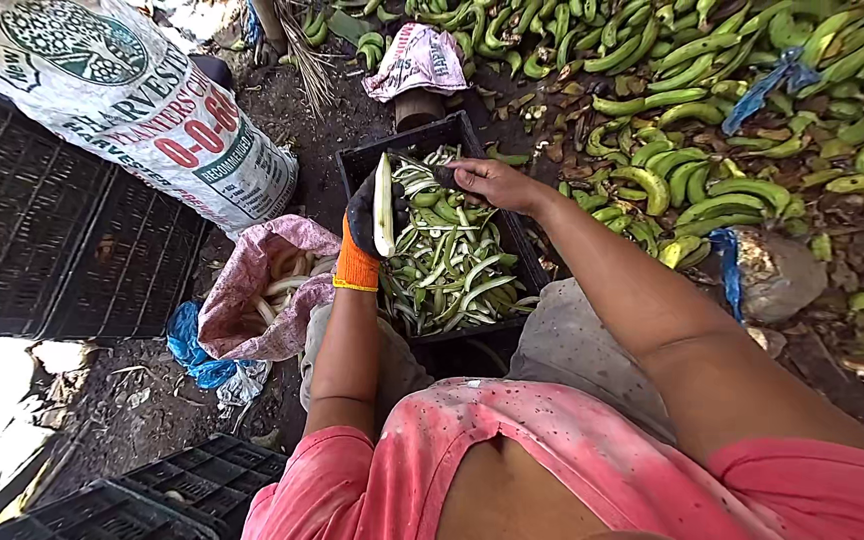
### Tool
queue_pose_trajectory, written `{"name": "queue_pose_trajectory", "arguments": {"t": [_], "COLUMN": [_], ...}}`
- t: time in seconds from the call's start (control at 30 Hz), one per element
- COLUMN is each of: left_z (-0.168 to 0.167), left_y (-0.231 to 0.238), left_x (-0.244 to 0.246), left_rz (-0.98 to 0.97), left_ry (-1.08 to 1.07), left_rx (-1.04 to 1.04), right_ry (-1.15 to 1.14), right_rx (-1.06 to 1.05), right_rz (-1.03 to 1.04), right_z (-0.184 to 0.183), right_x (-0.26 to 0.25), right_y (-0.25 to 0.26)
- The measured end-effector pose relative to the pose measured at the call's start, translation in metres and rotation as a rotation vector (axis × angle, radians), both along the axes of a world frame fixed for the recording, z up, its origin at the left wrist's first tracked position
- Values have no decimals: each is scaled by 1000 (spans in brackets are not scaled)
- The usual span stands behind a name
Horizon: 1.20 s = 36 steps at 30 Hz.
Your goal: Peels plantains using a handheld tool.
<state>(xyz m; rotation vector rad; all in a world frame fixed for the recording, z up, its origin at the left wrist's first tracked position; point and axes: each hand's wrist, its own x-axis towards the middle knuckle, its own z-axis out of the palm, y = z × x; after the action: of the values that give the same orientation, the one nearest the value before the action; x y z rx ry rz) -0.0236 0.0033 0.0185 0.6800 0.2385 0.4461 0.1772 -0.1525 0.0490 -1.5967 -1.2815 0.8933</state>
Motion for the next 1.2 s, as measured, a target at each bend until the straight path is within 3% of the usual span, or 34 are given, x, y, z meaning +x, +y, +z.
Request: {"name": "queue_pose_trajectory", "arguments": {"t": [0.2, 0.5, 0.7, 0.8, 0.97, 1.1, 1.2], "left_z": [-2, -3, -1, 11, 13, 27, 23], "left_y": [-4, -10, -14, -12, 56, 85, 85], "left_x": [3, 3, -1, -10, -75, -130, -135], "left_rz": [-225, -231, -258, -83, 471, 625, 555], "left_ry": [-109, -138, -27, 294, 1002, 1600, 1633], "left_rx": [61, 60, 111, 355, 1086, 1107, 1088], "right_ry": [-94, -280, -230, -75, 52, -3, -27], "right_rx": [-61, -83, -58, -167, -368, -431, -442], "right_rz": [60, 75, 49, 40, 18, 12, -21], "right_z": [6, 4, -10, -8, -22, -13, -9], "right_x": [-2, 0, -2, -8, 2, 4, 8], "right_y": [-8, -8, 11, 13, 9, 3, 0]}}
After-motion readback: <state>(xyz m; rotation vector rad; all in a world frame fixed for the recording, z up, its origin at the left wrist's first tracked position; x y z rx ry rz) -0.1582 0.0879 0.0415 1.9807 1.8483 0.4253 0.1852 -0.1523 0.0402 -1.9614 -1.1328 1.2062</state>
